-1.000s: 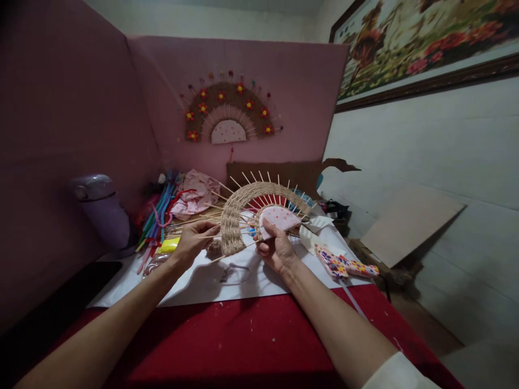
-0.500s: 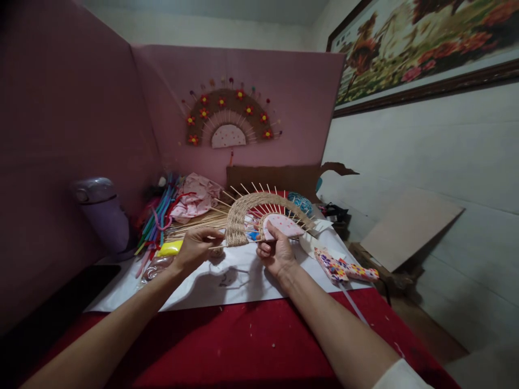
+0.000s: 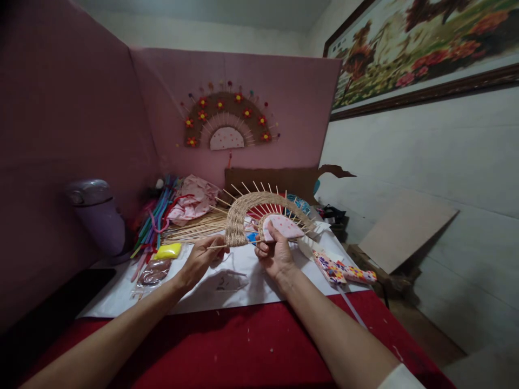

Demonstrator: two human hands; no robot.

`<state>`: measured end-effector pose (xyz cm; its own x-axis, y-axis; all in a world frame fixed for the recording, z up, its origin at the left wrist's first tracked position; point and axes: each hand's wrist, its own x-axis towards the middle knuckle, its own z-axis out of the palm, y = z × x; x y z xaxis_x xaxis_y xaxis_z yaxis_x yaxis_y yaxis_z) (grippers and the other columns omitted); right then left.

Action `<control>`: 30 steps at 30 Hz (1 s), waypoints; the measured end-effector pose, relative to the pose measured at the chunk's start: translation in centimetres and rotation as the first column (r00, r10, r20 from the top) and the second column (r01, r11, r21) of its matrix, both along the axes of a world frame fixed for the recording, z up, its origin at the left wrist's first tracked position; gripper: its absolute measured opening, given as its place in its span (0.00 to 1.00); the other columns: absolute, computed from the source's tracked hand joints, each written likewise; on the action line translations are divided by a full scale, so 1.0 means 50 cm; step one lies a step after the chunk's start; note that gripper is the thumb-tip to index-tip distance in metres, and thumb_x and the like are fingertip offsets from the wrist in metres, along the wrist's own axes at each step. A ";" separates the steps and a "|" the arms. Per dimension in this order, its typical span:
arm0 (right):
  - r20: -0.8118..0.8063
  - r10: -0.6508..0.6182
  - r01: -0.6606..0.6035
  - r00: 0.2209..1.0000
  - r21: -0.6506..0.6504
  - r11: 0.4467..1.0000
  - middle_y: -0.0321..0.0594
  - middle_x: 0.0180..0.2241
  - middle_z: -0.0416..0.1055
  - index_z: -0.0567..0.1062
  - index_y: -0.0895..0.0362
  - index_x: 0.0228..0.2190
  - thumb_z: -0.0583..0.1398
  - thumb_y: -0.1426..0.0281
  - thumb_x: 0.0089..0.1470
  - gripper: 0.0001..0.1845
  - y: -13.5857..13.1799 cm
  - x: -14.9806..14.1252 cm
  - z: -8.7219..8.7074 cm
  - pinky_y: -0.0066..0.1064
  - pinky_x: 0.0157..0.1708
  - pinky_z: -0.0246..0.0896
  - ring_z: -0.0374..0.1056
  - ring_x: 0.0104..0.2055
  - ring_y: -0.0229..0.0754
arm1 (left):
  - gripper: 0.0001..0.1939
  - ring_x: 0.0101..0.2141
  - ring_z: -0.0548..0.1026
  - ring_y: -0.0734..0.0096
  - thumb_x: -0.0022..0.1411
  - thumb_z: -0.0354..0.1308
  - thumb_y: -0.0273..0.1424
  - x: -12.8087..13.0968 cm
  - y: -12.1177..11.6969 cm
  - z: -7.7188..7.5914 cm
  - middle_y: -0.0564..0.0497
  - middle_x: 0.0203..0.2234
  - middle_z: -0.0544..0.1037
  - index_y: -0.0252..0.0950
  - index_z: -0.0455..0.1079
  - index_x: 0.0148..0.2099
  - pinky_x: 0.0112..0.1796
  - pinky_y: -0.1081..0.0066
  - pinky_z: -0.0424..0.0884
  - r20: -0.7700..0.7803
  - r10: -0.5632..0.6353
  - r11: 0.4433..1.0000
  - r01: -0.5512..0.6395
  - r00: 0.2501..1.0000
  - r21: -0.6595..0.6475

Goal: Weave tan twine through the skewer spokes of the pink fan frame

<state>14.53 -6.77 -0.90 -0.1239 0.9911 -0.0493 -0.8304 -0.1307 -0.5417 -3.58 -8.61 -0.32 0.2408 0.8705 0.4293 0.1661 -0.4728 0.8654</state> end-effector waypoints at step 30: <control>0.084 0.019 -0.025 0.996 0.065 0.998 0.36 0.16 0.68 0.65 0.59 0.21 0.61 0.68 0.46 0.11 -0.013 -0.006 0.010 0.17 0.07 0.46 0.50 0.09 0.25 | 0.12 0.13 0.59 0.80 0.57 0.54 0.38 -0.022 0.019 -0.013 0.59 0.10 0.61 0.36 0.72 0.34 0.18 0.77 0.55 0.025 0.214 0.940 -0.213 0.976 0.267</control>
